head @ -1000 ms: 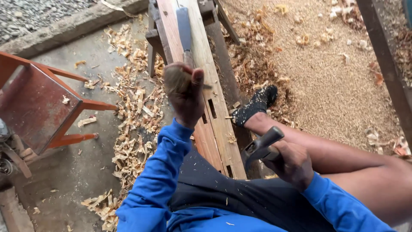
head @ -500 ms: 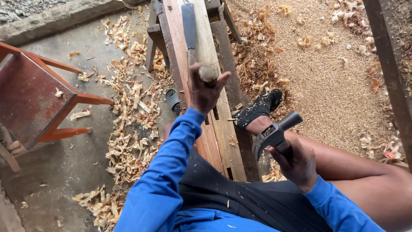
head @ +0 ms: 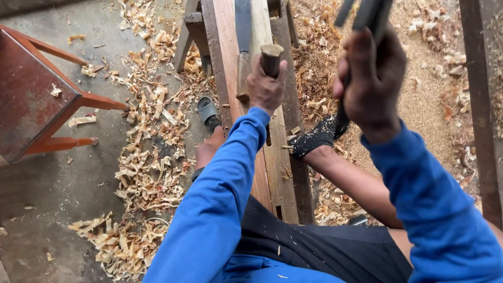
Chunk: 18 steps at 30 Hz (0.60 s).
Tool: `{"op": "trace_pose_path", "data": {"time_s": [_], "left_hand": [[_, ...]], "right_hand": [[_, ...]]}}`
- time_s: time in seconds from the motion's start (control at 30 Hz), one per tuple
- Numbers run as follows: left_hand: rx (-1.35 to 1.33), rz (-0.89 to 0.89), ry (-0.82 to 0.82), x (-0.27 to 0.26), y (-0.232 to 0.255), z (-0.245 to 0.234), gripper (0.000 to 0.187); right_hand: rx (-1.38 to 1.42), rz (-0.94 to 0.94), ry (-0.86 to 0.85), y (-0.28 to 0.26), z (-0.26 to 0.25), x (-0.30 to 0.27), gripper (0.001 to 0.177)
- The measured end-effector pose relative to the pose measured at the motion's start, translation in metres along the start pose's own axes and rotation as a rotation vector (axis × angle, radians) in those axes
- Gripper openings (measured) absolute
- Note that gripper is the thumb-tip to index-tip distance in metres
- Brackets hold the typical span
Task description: Using a chisel and hammer to carve a hole into a wooden plank.
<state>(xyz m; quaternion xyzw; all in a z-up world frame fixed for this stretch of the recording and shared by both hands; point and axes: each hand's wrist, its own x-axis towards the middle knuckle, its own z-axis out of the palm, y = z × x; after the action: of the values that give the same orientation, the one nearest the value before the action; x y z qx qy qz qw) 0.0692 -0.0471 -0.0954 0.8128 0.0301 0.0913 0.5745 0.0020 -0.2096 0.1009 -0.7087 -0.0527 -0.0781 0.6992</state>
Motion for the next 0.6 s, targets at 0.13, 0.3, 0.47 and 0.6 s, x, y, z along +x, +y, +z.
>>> {"op": "trace_pose_path", "data": {"time_s": [0.13,0.3,0.47,0.6], "left_hand": [[-0.065,0.034,0.009,-0.008,0.008,-0.008,0.033],[-0.098,0.023,-0.002,0.003,-0.008,-0.003,0.033],[-0.091,-0.093,-0.092,0.008,0.000,-0.006,0.034],[-0.123,-0.145,-0.119,0.010,-0.008,-0.008,0.030]], "right_hand": [[-0.439,0.284,-0.260,0.047,0.010,0.046,0.042],[-1.126,0.420,-0.601,0.007,0.001,0.088,0.046],[-0.149,0.164,-0.066,0.077,0.001,0.112,0.038],[-0.860,0.174,-0.483,0.042,0.017,0.111,0.019]]}}
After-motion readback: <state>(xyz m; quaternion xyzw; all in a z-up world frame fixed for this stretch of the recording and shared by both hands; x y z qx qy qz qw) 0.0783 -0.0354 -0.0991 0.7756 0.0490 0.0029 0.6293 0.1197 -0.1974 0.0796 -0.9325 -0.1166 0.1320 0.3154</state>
